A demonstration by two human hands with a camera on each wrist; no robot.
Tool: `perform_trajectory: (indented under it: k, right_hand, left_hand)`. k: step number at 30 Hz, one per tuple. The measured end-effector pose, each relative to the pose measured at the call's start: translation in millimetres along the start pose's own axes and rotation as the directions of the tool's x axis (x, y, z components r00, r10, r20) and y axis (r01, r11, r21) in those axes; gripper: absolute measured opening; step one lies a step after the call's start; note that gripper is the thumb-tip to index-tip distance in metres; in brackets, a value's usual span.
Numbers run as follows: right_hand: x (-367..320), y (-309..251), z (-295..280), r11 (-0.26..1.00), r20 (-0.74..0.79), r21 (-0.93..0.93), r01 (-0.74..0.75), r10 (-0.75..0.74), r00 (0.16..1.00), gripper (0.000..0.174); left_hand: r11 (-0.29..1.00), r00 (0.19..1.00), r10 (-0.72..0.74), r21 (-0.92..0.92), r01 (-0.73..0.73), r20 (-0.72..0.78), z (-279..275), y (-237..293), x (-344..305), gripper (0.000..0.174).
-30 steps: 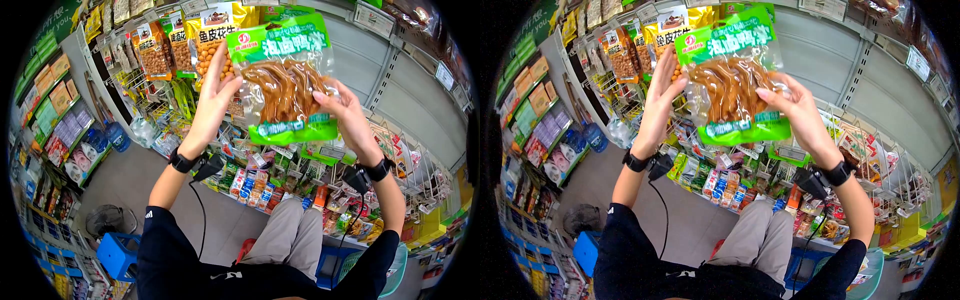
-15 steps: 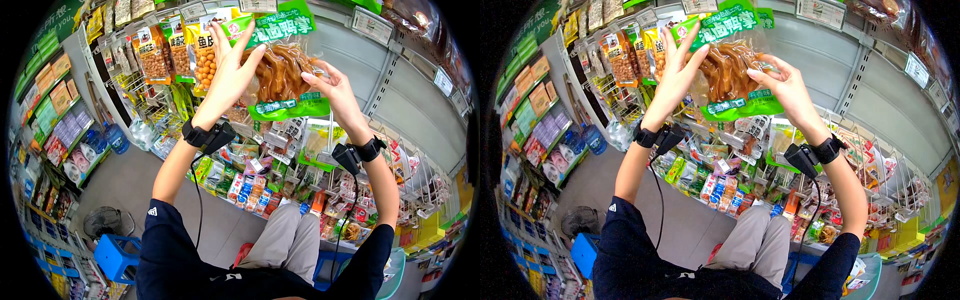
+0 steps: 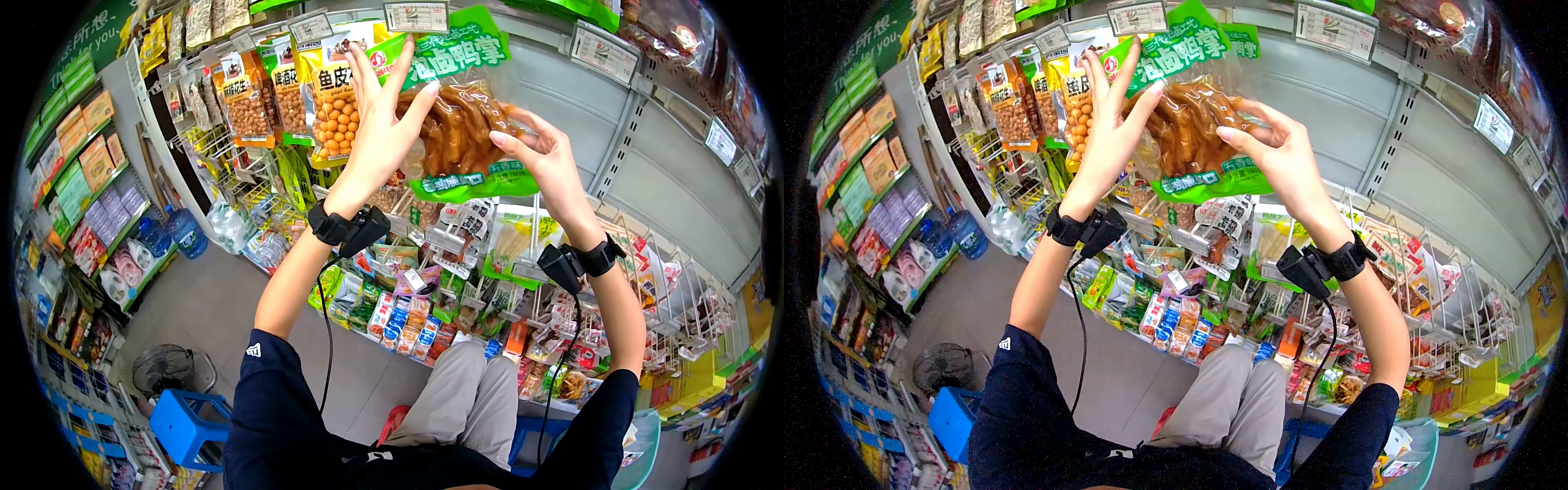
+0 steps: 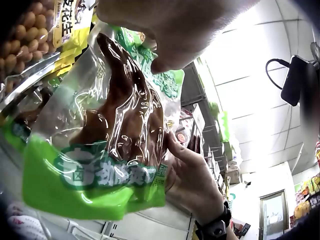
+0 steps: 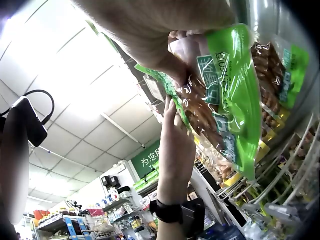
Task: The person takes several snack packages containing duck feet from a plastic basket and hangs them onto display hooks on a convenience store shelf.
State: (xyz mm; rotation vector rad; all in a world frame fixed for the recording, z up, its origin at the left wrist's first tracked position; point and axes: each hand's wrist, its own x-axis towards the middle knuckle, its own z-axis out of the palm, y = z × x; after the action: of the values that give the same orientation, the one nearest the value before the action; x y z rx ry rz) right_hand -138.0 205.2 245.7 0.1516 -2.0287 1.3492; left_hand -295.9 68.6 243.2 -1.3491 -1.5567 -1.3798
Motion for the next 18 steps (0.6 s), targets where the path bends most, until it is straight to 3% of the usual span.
perform_trajectory:
  k: [6,10,14,18]
  right_hand:
    - [2,-7,0,0.997,0.011,0.076,-0.034,0.033,0.999,0.039]
    - [9,-1,-4,0.999,-0.01,-0.038,0.01,-0.01,1.0,0.046]
    - [11,0,-4,0.999,-0.009,0.01,-0.032,0.032,0.999,0.048]
    - [15,9,-7,0.994,-0.045,0.077,-0.082,0.086,0.995,0.049]
  left_hand:
    - [0.999,1.0,0.013,0.047,-0.012,-0.016,1,-2,7,0.053]
    - [0.999,0.999,-0.007,0.053,0.009,-0.037,3,-7,14,0.052]
    - [0.999,0.999,-0.006,-0.047,0.004,-0.048,7,-14,20,0.049]
    - [1.0,0.999,0.026,-0.006,-0.026,-0.021,8,-17,24,0.046]
